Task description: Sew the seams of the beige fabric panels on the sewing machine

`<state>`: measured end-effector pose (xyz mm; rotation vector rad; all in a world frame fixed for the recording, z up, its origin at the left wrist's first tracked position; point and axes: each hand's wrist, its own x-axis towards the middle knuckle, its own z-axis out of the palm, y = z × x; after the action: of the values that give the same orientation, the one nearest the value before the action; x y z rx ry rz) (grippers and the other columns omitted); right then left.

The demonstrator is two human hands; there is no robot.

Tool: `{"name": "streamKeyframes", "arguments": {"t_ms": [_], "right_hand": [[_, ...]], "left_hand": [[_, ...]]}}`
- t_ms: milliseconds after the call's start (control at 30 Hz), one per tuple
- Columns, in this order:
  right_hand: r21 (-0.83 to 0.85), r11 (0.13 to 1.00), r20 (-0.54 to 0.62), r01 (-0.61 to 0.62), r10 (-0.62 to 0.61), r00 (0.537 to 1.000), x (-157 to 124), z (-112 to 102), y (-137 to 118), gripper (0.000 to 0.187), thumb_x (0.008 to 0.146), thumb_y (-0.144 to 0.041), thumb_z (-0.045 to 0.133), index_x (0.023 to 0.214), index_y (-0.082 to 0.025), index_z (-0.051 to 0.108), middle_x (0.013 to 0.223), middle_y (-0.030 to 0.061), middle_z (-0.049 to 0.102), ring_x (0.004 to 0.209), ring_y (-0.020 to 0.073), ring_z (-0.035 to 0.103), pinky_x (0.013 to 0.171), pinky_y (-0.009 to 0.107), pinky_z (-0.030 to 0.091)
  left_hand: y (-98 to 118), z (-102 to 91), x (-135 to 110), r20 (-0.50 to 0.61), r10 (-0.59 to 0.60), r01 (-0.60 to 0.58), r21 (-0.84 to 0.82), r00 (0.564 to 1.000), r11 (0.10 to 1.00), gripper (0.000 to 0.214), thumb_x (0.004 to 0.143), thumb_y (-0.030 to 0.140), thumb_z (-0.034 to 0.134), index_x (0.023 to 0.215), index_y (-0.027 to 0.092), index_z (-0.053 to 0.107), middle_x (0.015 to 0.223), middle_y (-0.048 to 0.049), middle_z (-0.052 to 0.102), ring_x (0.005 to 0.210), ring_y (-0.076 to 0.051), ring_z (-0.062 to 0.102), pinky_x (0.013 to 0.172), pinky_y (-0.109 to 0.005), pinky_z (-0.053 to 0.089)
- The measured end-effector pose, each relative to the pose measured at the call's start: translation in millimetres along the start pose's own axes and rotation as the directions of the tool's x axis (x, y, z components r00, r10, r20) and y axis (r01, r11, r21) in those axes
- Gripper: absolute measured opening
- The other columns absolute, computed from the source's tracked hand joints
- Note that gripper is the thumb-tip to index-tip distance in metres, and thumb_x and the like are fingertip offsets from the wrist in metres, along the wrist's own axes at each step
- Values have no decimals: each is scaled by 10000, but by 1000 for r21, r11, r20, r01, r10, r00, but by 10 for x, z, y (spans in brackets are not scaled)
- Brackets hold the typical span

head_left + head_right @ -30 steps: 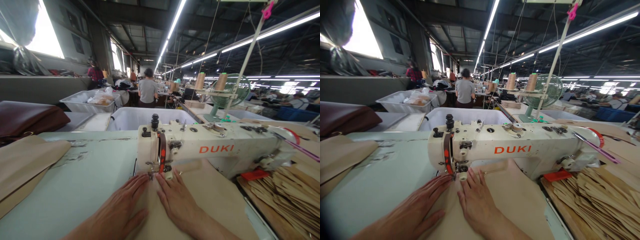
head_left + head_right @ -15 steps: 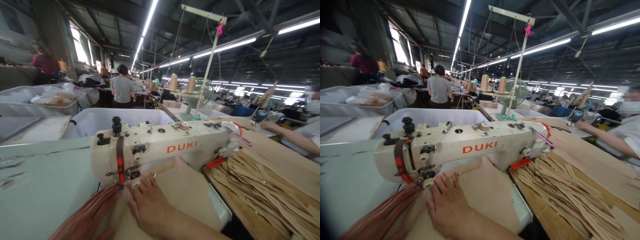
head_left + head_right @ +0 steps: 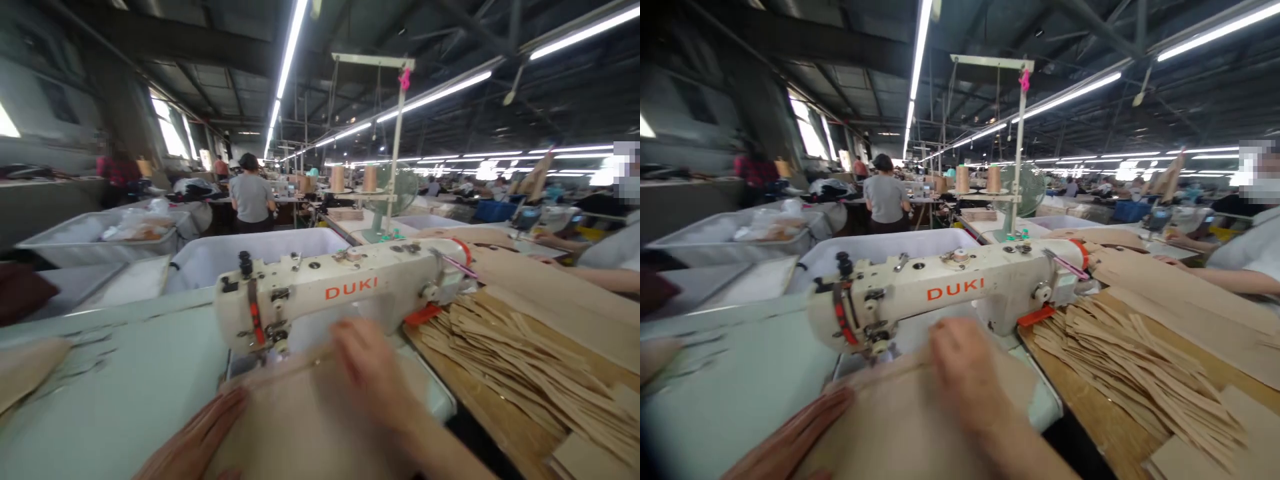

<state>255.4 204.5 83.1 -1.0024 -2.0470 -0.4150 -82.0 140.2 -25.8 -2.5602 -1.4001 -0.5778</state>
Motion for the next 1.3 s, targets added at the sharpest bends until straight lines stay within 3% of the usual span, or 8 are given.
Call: {"name": "streamKeyframes", "arguments": {"t_ms": [67,167,267,400,600,733,867,1300], "right_hand": [[-48,981,-181,-189,178,967,63,-491,499,318,1010,-368,387,1217,-254,600,1263,115,596,1227,360,502,1025,597,372],[-283,864,-321,-417,325,890,136,-827,1409,490,956,-566,432,1313,-262,573,1480,186,423,1357,499,339,970,672,303],[-373,725,-156,-579,566,810,176,-773,2057,648,950,-630,391,1145,-72,658,1191,370,581,1232,484,517,783,590,423],[-365,715,-35,-596,629,776,212,-705,2317,515,988,-555,386,845,-164,689,852,264,691,943,457,683,657,564,453],[-441,706,-73,-554,587,806,5,-769,1317,518,989,-574,270,790,-239,612,617,174,601,705,419,680,588,559,435],[-9,946,342,-323,307,888,-358,-217,-22,443,1026,-474,270,784,-245,561,661,62,651,558,215,643,505,312,417],[213,945,560,-250,91,823,-545,392,-876,189,985,-341,497,867,-224,586,799,1,704,696,191,688,594,270,443],[179,924,630,-337,155,761,-401,685,-1155,133,974,-323,549,946,-202,597,903,16,728,797,252,707,638,317,453]], "left_hand": [[148,-236,-85,115,-46,50,-40,992,998,706,901,425,630,1516,343,294,1466,-31,506,1225,-267,594,944,-337,566],[316,-450,-33,128,-243,262,-159,962,952,367,980,328,511,1345,301,487,1382,-37,564,1189,-220,619,984,-334,538],[357,-443,87,107,-288,303,-159,951,940,245,990,282,442,1200,251,564,1352,-73,544,1092,-221,662,934,-359,565],[342,-317,176,110,-256,270,-142,960,952,261,988,229,376,1098,240,612,1207,-58,628,981,-207,697,893,-348,582],[363,-264,207,110,-202,213,-106,973,971,271,979,169,354,1021,253,607,1106,-31,673,1091,-229,645,992,-385,525],[402,-282,214,96,-229,238,-98,969,966,227,999,199,332,1031,237,554,1064,-62,642,909,-213,689,859,-371,582],[449,-345,212,92,-274,285,-131,957,950,184,1027,245,306,1011,252,489,1077,-59,594,855,-183,694,760,-324,601],[477,-320,182,-46,-275,264,-171,960,949,157,1019,278,358,1076,259,503,1164,-71,558,959,-197,702,781,-318,626]]}}
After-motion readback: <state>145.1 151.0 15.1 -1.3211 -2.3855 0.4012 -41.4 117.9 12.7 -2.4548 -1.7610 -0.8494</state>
